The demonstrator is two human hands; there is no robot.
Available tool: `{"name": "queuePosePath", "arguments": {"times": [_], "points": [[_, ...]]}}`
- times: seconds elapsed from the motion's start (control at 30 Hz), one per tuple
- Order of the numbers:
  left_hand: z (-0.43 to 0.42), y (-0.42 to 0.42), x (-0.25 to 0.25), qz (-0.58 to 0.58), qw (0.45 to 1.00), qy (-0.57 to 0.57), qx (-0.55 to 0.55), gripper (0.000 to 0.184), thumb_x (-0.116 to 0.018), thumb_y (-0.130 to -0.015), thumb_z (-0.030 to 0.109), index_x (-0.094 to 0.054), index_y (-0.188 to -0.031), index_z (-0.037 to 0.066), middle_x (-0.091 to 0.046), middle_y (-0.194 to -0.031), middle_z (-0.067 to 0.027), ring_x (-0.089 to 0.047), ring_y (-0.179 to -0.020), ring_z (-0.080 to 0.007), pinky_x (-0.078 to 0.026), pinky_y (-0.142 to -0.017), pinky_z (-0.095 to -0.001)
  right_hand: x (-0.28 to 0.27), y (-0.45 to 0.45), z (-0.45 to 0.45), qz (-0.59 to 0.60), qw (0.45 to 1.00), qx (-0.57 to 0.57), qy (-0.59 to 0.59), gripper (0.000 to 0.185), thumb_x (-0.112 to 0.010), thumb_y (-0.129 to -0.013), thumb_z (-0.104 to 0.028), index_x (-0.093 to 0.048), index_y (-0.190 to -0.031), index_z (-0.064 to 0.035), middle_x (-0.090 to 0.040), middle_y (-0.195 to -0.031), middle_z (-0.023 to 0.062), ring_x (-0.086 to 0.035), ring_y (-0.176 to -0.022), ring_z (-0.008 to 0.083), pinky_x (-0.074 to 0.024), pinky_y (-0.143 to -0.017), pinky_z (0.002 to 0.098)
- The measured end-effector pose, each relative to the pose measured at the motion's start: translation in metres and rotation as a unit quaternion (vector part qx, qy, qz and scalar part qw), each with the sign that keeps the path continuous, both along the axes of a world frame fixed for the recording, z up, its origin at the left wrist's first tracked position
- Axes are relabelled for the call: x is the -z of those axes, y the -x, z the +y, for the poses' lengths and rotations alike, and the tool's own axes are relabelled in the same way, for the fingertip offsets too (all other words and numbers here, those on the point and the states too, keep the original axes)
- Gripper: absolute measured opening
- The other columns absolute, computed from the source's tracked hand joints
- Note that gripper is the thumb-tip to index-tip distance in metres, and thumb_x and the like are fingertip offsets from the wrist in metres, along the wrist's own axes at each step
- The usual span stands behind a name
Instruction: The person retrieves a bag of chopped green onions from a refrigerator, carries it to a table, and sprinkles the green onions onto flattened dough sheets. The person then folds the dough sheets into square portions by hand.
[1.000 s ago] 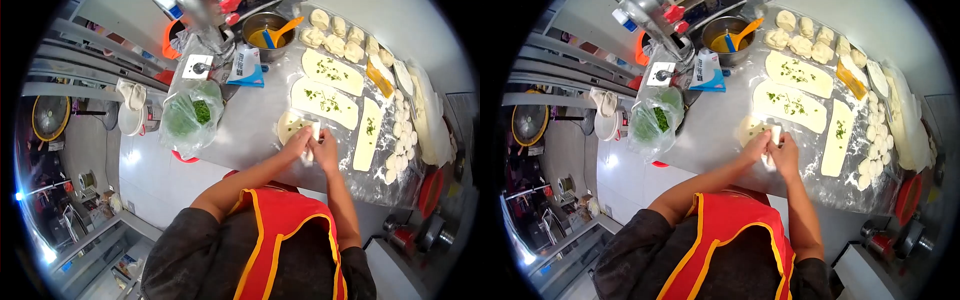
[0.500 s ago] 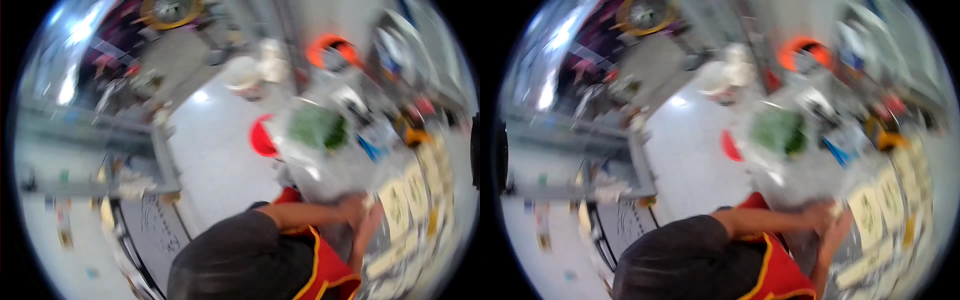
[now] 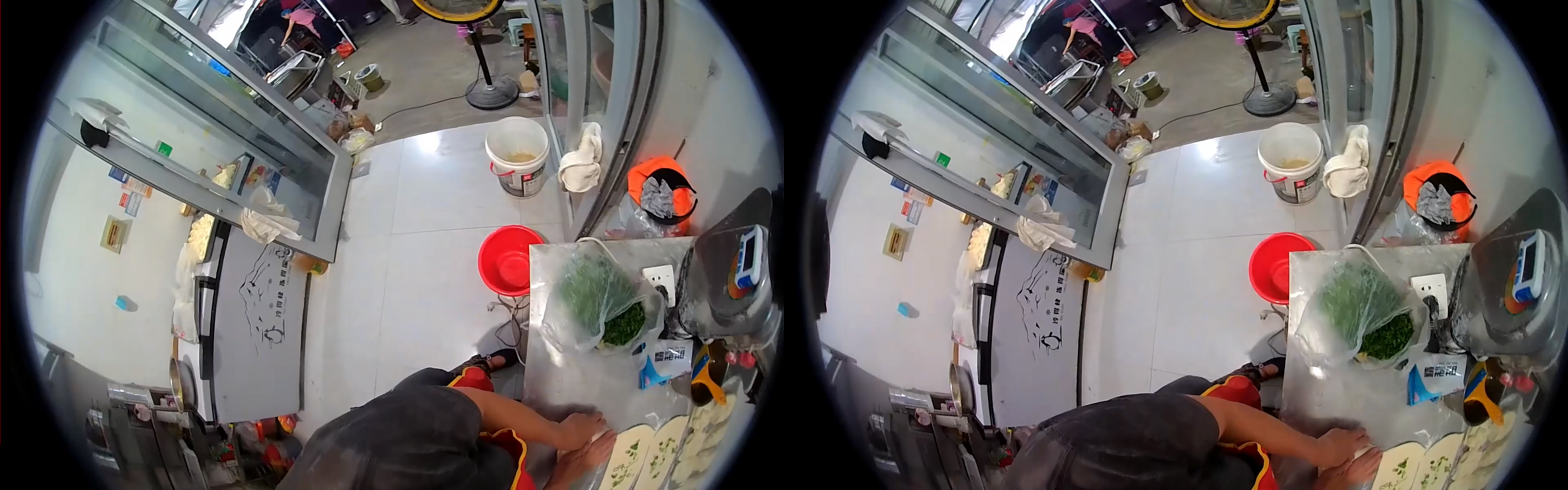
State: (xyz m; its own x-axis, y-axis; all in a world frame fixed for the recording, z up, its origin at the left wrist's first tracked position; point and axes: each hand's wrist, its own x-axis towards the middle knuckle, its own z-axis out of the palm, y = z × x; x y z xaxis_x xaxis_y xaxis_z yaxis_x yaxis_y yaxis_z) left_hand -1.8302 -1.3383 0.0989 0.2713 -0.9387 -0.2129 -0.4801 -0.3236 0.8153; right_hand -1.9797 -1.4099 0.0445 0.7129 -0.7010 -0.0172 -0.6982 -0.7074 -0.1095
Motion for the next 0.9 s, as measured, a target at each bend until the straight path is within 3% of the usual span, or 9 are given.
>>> {"name": "queuePosePath", "arguments": {"times": [0.2, 0.43, 0.53, 0.6, 0.7, 0.77, 0.8, 0.87, 0.9], "points": [[0.003, -0.002, -0.004, 0.009, 0.998, 0.05, -0.044, 0.038, -0.062, -0.069, 0.009, -0.051, -0.105, 0.002, -0.052, -0.103, -0.0151, -0.062, -0.086, -0.0323, -0.051, -0.07, -0.0395, 0.001, -0.006, 0.002, 0.0, 0.999, 0.015, -0.049, 0.058, -0.03, -0.096, -0.034, -0.031, -0.138, 0.0057, -0.032, -0.144, 0.0224, -0.031, -0.132, 0.0369, -0.0239, -0.108, 0.0472], [0.0, -0.002, 0.0, -0.014, 0.999, 0.022, -0.032, 0.033, -0.06, -0.072, 0.011, -0.055, -0.104, 0.005, -0.056, -0.105, -0.0147, -0.063, -0.085, -0.0314, -0.051, -0.071, -0.0388, 0.005, -0.001, 0.001, -0.015, 0.995, 0.022, -0.098, 0.054, -0.033, -0.095, -0.028, -0.031, -0.139, 0.0046, -0.031, -0.145, 0.0206, -0.031, -0.132, 0.0341, -0.0248, -0.108, 0.0454], [-0.007, -0.003, -0.007, 0.069, 0.991, -0.096, -0.054, 0.03, -0.059, -0.072, 0.014, -0.061, -0.101, 0.006, -0.061, -0.101, -0.0155, -0.064, -0.087, -0.0288, -0.051, -0.073, -0.0392, 0.003, 0.01, 0.007, -0.064, 0.98, 0.05, -0.182, 0.053, -0.034, -0.095, -0.025, -0.031, -0.139, 0.0042, -0.031, -0.145, 0.0199, -0.031, -0.133, 0.0329, -0.0252, -0.109, 0.0447], [0.006, -0.029, -0.023, -0.03, 0.985, -0.033, 0.169, 0.021, -0.057, -0.071, 0.014, -0.064, -0.09, 0.007, -0.062, -0.092, -0.0138, -0.062, -0.082, -0.0284, -0.05, -0.072, -0.0398, -0.015, 0.009, 0.02, -0.119, 0.964, 0.089, -0.22, 0.052, -0.035, -0.095, -0.023, -0.031, -0.139, 0.0039, -0.03, -0.146, 0.0194, -0.032, -0.133, 0.0321, -0.0255, -0.109, 0.0442], [0.039, -0.004, 0.026, -0.193, 0.969, 0.153, 0.01, 0.02, -0.05, -0.08, 0.013, -0.058, -0.097, 0.006, -0.058, -0.092, -0.0104, -0.055, -0.091, -0.0226, -0.045, -0.08, -0.0353, -0.089, -0.02, 0.041, -0.174, 0.985, 0.013, -0.009, 0.049, -0.045, -0.093, -0.013, -0.034, -0.137, 0.0047, -0.034, -0.143, 0.0204, -0.03, -0.134, 0.0339, -0.0242, -0.109, 0.0432], [0.029, -0.041, -0.02, -0.07, 0.988, 0.04, 0.134, 0.022, -0.048, -0.083, 0.012, -0.058, -0.1, 0.003, -0.059, -0.095, -0.0167, -0.058, -0.09, -0.0324, -0.048, -0.078, -0.0408, -0.121, -0.016, 0.057, -0.235, 0.949, 0.19, -0.095, 0.047, -0.052, -0.089, -0.009, -0.04, -0.134, 0.0023, -0.042, -0.136, 0.0205, -0.04, -0.126, 0.033, -0.0294, -0.106, 0.0407], [0.024, -0.038, -0.035, 0.004, 0.999, 0.043, 0.02, 0.021, -0.049, -0.085, 0.015, -0.058, -0.1, 0.002, -0.059, -0.096, -0.0195, -0.058, -0.088, -0.0364, -0.048, -0.076, -0.0434, -0.12, -0.014, 0.059, -0.264, 0.922, 0.263, -0.109, 0.047, -0.054, -0.088, -0.009, -0.042, -0.132, 0.0013, -0.046, -0.132, 0.0199, -0.044, -0.121, 0.0318, -0.0333, -0.103, 0.0394], [0.018, -0.041, -0.037, 0.015, 0.998, 0.027, 0.048, 0.026, -0.056, -0.084, 0.02, -0.054, -0.103, 0.002, -0.059, -0.099, -0.0179, -0.059, -0.089, -0.0362, -0.047, -0.08, -0.0452, -0.107, -0.007, 0.062, -0.374, 0.791, 0.429, -0.226, 0.039, -0.057, -0.086, -0.009, -0.049, -0.123, 0.0019, -0.056, -0.116, 0.0146, -0.054, -0.104, 0.0243, -0.0425, -0.091, 0.0343], [0.015, -0.042, -0.037, 0.02, 0.998, 0.021, 0.054, 0.027, -0.057, -0.084, 0.021, -0.054, -0.104, 0.003, -0.059, -0.099, -0.018, -0.059, -0.089, -0.0365, -0.046, -0.08, -0.0457, -0.099, -0.001, 0.06, -0.402, 0.774, 0.425, -0.243, 0.032, -0.059, -0.086, -0.008, -0.053, -0.115, 0.0024, -0.059, -0.105, 0.0098, -0.056, -0.091, 0.0167, -0.0457, -0.081, 0.029]]}}
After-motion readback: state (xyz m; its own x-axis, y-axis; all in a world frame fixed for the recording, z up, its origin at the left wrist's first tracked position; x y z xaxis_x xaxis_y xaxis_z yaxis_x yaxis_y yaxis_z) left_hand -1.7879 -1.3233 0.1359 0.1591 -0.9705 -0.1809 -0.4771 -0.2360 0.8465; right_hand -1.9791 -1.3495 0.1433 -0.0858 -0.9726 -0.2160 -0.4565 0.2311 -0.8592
